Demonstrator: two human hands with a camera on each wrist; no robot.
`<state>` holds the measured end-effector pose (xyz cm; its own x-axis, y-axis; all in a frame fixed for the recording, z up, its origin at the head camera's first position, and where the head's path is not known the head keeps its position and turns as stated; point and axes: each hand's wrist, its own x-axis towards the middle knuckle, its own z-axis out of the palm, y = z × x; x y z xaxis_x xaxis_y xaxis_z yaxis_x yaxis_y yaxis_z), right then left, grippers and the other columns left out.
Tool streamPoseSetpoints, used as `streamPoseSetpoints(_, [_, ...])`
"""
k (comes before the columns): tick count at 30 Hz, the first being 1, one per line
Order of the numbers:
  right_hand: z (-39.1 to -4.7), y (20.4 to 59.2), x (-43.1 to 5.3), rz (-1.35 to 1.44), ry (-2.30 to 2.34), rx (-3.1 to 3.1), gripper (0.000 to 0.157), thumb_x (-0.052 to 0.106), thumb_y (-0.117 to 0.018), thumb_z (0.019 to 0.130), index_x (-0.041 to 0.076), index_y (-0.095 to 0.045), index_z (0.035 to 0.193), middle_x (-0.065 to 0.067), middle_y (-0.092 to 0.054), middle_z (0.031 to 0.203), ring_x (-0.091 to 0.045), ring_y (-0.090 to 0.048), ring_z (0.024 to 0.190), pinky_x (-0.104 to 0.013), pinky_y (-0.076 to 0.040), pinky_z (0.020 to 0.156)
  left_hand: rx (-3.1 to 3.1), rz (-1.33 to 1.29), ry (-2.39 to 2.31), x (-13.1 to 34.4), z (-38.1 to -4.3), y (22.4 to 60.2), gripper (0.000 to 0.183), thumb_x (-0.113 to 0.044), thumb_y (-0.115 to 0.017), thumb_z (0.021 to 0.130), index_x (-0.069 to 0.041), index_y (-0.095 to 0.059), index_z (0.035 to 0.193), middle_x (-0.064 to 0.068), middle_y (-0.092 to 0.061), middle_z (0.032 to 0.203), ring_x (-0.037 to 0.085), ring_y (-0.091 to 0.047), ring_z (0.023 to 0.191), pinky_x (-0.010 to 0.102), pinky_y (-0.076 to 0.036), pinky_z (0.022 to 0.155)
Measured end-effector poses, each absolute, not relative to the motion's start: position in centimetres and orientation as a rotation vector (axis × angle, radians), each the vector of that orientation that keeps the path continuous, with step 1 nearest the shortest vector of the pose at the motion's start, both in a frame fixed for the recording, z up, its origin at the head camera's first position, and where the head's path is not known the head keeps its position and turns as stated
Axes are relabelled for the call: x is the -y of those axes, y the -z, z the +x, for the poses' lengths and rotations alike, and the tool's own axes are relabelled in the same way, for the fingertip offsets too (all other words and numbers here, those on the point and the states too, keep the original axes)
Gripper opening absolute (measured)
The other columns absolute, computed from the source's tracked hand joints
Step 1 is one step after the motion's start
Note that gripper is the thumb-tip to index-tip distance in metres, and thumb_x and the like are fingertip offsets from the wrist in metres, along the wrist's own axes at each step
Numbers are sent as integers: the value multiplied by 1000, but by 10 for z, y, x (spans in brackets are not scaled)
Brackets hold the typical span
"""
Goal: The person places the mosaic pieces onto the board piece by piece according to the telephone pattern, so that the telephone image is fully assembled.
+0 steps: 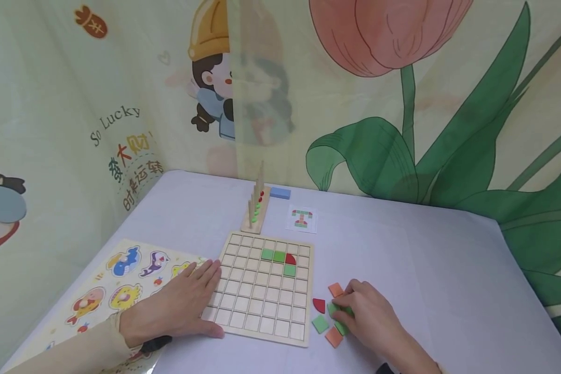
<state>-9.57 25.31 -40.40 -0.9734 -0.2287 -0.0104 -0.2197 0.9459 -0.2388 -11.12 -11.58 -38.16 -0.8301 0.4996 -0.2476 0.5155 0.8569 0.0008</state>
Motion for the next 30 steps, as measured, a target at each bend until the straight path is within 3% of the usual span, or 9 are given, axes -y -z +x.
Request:
streamPoseSetpoints(5, [-96, 406, -250, -344, 377, -3051, 29, 21, -90, 76, 20, -84, 105, 14, -60, 85, -6, -45, 76, -16, -42, 59, -2787, 762, 99, 115, -111, 382, 123, -85, -62, 76, 6, -37, 155, 22, -33, 166, 36, -31, 156, 53, -29, 126])
streamPoseSetpoints(10, [-94, 405, -254, -522, 401, -3044, 32, 15, -90, 75, 18, -83, 106, 16, -58, 89, -2, -47, 80, -15, -47, 65, -2783, 749, 124, 114, -111, 382, 122, -86, -61, 76, 3, -37, 156, 20, -33, 166, 33, -32, 156, 52, -29, 126])
streamPoseSetpoints(20, [-93, 402, -261, -672, 420, -2916, 39, 19, -88, 78, 19, -80, 116, 18, -62, 99, -1, -53, 87, -19, -54, 73, -2791, 758, 129, 115, -111, 382, 122, -86, -61, 76, 4, -38, 155, 21, -33, 166, 35, -33, 155, 53, -30, 126])
streamPoseSetpoints(30, [-94, 404, -259, -640, 411, -2937, 34, 18, -89, 76, 20, -82, 109, 19, -62, 93, -1, -52, 84, -17, -55, 72, -2789, 754, 136, 114, -111, 381, 123, -87, -61, 76, 5, -38, 155, 21, -33, 166, 34, -33, 155, 52, -30, 126])
